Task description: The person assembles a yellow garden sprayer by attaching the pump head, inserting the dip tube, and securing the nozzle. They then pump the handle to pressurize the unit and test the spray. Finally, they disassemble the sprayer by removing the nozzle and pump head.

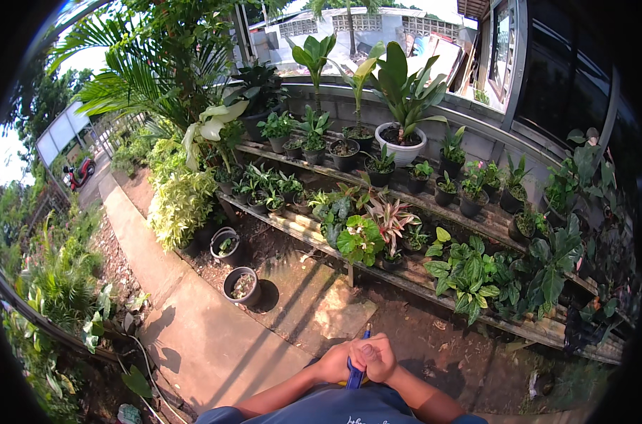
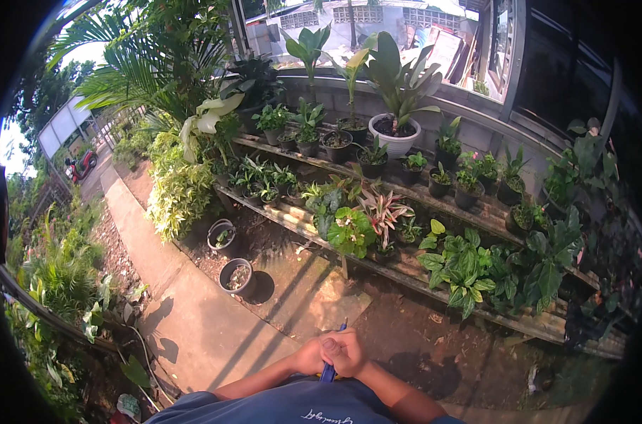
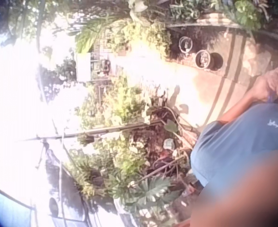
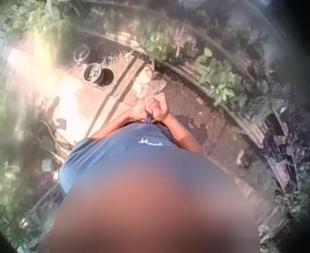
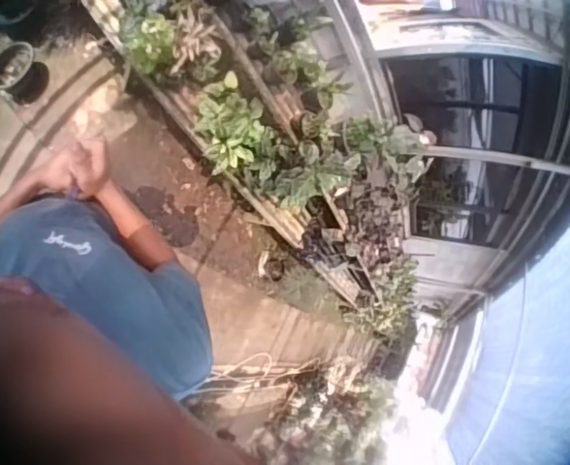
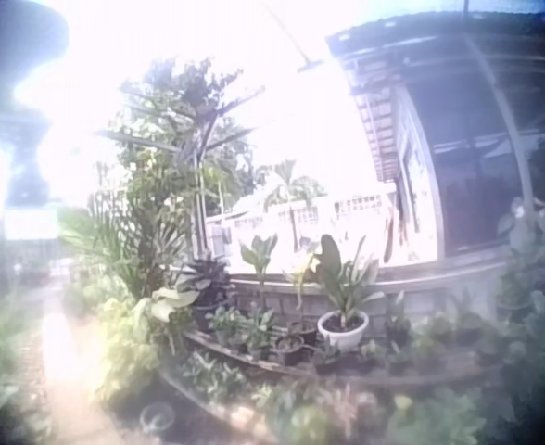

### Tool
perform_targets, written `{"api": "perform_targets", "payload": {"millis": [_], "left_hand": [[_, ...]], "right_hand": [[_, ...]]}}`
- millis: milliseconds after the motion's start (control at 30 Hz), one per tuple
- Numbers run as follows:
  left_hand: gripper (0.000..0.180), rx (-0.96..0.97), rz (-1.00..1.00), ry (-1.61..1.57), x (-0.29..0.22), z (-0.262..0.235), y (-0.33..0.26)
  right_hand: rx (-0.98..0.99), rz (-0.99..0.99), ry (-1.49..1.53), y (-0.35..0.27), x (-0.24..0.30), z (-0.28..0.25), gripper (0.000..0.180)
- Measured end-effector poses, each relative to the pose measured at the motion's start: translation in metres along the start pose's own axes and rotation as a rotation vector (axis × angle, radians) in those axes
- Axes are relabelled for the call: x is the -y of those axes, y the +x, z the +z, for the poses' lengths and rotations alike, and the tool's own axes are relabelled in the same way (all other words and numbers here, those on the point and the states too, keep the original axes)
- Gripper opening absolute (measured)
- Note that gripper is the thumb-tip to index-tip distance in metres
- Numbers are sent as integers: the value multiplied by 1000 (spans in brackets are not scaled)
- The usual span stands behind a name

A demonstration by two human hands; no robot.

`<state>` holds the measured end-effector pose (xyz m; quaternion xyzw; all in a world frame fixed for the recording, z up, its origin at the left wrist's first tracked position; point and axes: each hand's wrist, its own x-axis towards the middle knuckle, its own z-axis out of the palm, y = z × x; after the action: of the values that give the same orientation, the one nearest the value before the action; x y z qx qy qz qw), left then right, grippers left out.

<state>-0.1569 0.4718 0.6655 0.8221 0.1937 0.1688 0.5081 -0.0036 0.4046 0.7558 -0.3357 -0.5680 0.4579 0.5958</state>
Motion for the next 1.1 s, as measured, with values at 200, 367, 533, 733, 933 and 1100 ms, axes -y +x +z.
{"api": "perform_targets", "payload": {"millis": [200,367,533,733,933,1100], "left_hand": [[58,73,-70,-87,-13,0,6],[54,79,2,-58,-12,4,8],[50,49,-36,-33,-17,4,4],[56,54,63,-167,-12,0,-4],[58,49,86,-165,-2,2,-11],[60,34,100,-156,5,2,-11]], "right_hand": [[51,-84,-14,22,73,-9,75],[50,-121,-68,32,130,-13,83],[-109,-319,-658,51,190,-8,77],[111,-148,-1282,54,148,21,71],[114,3,-1328,40,99,23,73],[113,52,-1299,30,54,28,77]]}}
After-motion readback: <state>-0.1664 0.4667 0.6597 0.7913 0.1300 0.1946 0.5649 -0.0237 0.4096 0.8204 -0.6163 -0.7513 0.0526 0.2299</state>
